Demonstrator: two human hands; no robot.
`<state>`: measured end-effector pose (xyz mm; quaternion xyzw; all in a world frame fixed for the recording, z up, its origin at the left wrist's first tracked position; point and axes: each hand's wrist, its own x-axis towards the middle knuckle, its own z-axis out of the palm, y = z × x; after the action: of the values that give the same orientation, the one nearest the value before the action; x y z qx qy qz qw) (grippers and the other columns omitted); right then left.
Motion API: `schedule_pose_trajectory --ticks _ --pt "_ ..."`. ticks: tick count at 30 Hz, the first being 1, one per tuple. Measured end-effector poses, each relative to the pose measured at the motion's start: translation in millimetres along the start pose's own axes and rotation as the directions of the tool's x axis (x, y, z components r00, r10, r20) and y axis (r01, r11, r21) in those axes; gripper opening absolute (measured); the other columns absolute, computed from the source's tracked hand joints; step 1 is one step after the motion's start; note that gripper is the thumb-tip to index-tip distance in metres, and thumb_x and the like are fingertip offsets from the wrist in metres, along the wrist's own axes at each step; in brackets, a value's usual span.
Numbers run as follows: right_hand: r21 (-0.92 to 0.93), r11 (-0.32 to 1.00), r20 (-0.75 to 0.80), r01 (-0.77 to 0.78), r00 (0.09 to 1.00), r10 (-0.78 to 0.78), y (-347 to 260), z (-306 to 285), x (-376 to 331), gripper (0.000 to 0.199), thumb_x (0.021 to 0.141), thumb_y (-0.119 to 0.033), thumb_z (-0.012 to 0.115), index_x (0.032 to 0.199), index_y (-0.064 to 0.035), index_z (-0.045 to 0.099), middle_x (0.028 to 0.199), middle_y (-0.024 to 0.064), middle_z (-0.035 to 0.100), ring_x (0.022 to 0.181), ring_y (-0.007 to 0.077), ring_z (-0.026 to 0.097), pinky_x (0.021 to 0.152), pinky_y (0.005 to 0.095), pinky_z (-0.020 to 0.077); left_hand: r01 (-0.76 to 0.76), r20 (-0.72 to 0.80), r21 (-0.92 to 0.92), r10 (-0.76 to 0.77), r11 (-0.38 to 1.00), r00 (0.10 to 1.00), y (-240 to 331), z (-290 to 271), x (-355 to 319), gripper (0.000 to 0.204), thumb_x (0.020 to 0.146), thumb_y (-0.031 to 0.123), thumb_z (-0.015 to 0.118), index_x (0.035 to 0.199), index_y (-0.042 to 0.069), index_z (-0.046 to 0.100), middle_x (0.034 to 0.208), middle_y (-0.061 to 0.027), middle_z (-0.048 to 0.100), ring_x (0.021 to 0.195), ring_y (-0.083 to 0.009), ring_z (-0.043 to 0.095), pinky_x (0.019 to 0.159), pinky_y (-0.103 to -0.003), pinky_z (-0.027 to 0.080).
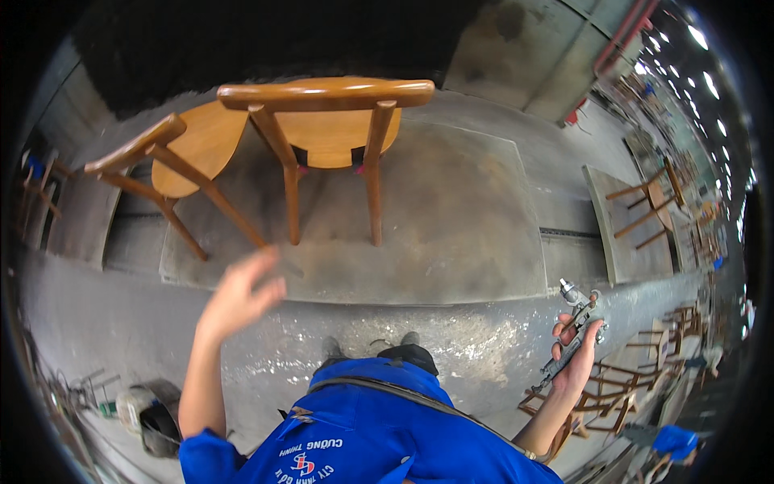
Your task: The person picks up a wooden chair, rotates it, and sprays its surfaces with a handheld spray gun. They then place the chair down and repeat the process with another chair, spraying the seat and backrest while holding the chair steady.
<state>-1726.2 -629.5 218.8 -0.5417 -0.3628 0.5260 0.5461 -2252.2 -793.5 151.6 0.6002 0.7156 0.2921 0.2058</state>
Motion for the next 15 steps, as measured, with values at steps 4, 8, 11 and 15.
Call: schedule_pose_trajectory --ticks 4,8,11,15 --pt "0.016 0.998 0.066 0.068 0.995 -0.069 8 27 -62 0.068 0.102 -0.061 0.039 0.155 -0.0190 0.032 0.085 0.0064 0.062 0.071 0.0111 0.060 0.041 0.0186 0.0355 -0.217 -0.518 0.441 0.445 0.871 0.731 25 -33 175 0.062 0.093 0.026 0.069 0.146 0.006 0.044 0.147 -0.0205 0.048 0.140 -0.0380 0.040 0.115 -0.044 0.034" --pt "0.022 0.999 0.229 0.034 0.973 -0.038 12 50 -88 0.077 0.099 -0.064 0.040 0.153 -0.0095 0.035 0.090 0.0106 0.063 0.096 0.0265 0.069 0.072 0.0360 0.0582 -0.231 -0.362 0.662 0.574 0.713 0.735 51 -26 289 0.062 0.085 0.043 0.075 0.131 0.005 0.059 0.121 -0.0180 0.064 0.113 -0.0368 0.060 0.097 -0.047 0.046" --pt "0.036 0.997 0.348 -0.071 0.936 0.054 15 65 -82 0.081 0.097 -0.064 0.045 0.156 -0.0108 0.029 0.093 0.0085 0.062 0.104 0.0331 0.067 0.084 0.0457 0.0581 -0.229 -0.416 0.744 0.704 0.627 0.576 59 -17 322 0.052 0.083 0.043 0.076 0.113 0.002 0.065 0.099 -0.0182 0.067 0.090 -0.0377 0.065 0.076 -0.046 0.053" --pt "0.004 0.996 0.540 0.090 0.838 -0.078 22 96 -61 0.063 0.106 -0.047 0.045 0.158 -0.0135 0.031 0.092 0.0008 0.061 0.084 0.0100 0.063 0.062 0.0234 0.0532 -0.025 -0.418 0.813 0.613 0.582 0.670 71 -10 373 0.049 0.091 0.051 0.065 0.111 0.006 0.061 0.097 -0.0132 0.064 0.087 -0.0345 0.066 0.072 -0.046 0.052"
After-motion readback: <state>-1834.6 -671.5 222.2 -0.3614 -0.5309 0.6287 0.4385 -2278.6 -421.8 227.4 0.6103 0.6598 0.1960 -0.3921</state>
